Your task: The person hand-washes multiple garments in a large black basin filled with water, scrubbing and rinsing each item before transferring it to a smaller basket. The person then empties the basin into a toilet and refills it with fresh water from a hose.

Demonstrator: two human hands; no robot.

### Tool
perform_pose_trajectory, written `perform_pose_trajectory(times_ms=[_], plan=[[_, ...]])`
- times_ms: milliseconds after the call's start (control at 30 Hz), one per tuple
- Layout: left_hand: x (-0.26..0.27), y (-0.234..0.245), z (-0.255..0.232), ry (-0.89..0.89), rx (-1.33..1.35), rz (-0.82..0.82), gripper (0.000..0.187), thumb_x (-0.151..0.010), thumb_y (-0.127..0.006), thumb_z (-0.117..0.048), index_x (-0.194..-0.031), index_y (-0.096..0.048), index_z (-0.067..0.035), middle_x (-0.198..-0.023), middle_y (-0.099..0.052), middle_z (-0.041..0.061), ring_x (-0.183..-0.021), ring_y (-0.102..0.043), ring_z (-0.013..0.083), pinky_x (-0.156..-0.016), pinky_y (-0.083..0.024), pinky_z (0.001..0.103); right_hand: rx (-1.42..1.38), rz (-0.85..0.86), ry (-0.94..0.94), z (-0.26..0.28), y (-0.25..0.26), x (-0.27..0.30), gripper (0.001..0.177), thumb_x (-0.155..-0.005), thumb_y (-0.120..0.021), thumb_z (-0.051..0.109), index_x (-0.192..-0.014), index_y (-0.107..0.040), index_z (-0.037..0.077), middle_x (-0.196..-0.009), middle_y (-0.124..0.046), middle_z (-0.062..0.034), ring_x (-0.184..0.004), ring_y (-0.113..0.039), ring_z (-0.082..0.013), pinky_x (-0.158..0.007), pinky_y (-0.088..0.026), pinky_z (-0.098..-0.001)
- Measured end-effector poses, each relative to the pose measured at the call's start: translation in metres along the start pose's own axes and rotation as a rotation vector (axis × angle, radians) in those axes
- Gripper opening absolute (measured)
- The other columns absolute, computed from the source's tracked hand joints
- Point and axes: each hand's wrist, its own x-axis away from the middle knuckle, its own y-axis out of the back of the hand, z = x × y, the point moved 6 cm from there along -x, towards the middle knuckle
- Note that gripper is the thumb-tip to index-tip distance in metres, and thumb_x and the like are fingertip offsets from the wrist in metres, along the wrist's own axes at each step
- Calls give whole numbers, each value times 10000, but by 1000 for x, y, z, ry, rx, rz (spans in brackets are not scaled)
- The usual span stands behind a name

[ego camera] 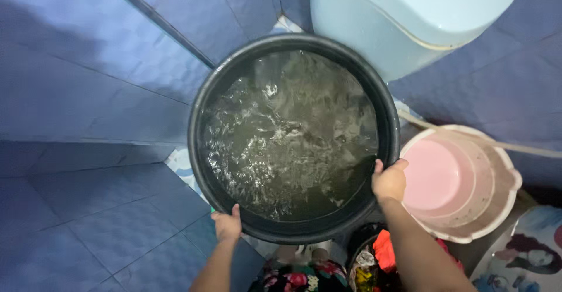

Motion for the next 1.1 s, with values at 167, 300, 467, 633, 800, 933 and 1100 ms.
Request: perform_pose_trajectory(times_ms=[167,300,467,633,800,933,1100], plan=[[18,3,3,17,3,84,785,-933,-654,-499,-1348,-339,88,-1128,-704,362,-921,-732,465,-827,-573,469,164,86,148,-16,-3,-16,784,-901,-733,404,-1281,-313,-139,-1102,-636,-426,-1054,-647,-544,-931,-517,-527],[57,25,44,24,-6,94,773,-935,-655,-488,-1343,-353,95,-1088,-740,345,-812,-772,434,-730,-609,440,99,251,27,-54,-1,16,764,-915,-705,358,-1347,-309,-132,-1133,-659,-420,-1089,-662,-539,-971,-531,-515],[80,57,70,104,92,163,785,-929,-670,-430,-1399,-271,56,-1108,-714,335,-798,-774,465,-605,-645,481,188,261,72,-69,32,53,786,-900,-739,370,-1258,-313,-185,-1029,-678,-408,-1025,-691,-502,-918,-556,-498],[102,63,97,151,116,228,833,-949,-662,-431,-1431,-201,68,-1158,-662,322,-778,-794,503,-566,-644,492,197,425,-101,-82,53,84,700,-963,-666,361,-1251,-317,-174,-915,-719,-358,-797,-788,-478,-708,-639,-496],[124,67,125,185,94,239,797,-968,-638,-441,-1393,-233,98,-1189,-656,324,-866,-774,494,-650,-646,494,184,390,-66,-107,67,122,710,-953,-674,378,-1221,-329,-181,-885,-716,-353,-700,-774,-452,-633,-634,-473],[126,72,127,183,124,267,775,-984,-619,-450,-1364,-258,121,-1214,-650,325,-936,-758,487,-717,-647,495,208,406,-60,-110,70,121,713,-957,-663,401,-1209,-348,-187,-877,-733,-348,-679,-769,-439,-636,-632,-471],[127,84,128,75,59,343,830,-992,-632,-486,-1297,-295,208,-1180,-710,363,-968,-773,467,-762,-655,436,291,460,-25,-107,68,112,725,-969,-642,435,-1188,-374,-202,-860,-761,-339,-657,-768,-419,-639,-624,-464]])
